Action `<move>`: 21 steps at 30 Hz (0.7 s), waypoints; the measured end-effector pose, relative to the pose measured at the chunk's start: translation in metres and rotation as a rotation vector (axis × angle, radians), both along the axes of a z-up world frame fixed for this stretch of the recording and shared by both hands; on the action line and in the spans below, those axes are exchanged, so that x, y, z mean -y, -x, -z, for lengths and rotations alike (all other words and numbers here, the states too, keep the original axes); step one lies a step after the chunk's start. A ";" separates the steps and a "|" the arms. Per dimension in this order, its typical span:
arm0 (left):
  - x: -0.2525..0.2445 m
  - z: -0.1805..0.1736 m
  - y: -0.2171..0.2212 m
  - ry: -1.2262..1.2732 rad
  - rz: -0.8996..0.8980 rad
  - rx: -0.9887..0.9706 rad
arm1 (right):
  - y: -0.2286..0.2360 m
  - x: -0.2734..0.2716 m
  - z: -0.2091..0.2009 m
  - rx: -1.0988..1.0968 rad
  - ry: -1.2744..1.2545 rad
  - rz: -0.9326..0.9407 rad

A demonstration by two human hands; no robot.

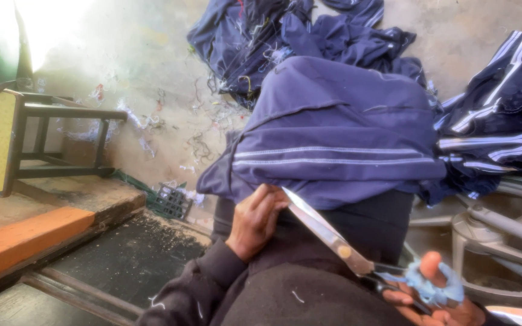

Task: The person uses large scissors to cut a dark blue garment resting on their lap. They repeatedly adjust the fabric with their left hand and snip along seams and edges with the scissors in their right hand.

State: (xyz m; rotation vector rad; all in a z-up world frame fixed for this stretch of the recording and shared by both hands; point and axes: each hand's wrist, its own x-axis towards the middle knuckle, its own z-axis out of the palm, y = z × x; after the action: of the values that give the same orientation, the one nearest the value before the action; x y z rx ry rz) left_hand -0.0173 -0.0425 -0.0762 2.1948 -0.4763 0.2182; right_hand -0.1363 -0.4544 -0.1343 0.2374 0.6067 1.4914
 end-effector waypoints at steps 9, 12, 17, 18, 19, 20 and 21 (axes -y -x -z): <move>-0.009 0.002 -0.007 0.172 -0.169 -0.155 | -0.015 -0.007 0.016 0.005 -0.227 -0.004; -0.030 -0.002 -0.006 0.105 -0.218 -0.079 | -0.068 -0.066 -0.070 1.034 0.578 -0.018; -0.065 0.002 0.009 0.013 -0.063 -0.155 | -0.112 -0.129 -0.079 1.522 1.350 0.133; -0.069 0.010 0.012 0.011 -0.070 -0.151 | -0.109 -0.136 -0.064 1.530 1.343 0.134; -0.073 0.017 0.015 -0.132 -0.056 -0.168 | -0.107 -0.143 -0.049 1.511 1.390 0.181; -0.078 0.024 0.018 -0.275 -0.041 -0.184 | -0.105 -0.151 -0.035 1.492 1.436 0.230; -0.080 0.026 0.017 -0.277 -0.048 -0.180 | -0.102 -0.156 -0.019 1.499 1.430 0.231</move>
State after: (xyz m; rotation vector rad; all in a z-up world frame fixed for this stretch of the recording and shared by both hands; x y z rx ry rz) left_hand -0.0348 0.0377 -0.1022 2.4707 -0.3706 -0.0226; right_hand -0.0346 -0.2983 -0.1148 -1.6893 0.2151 0.3998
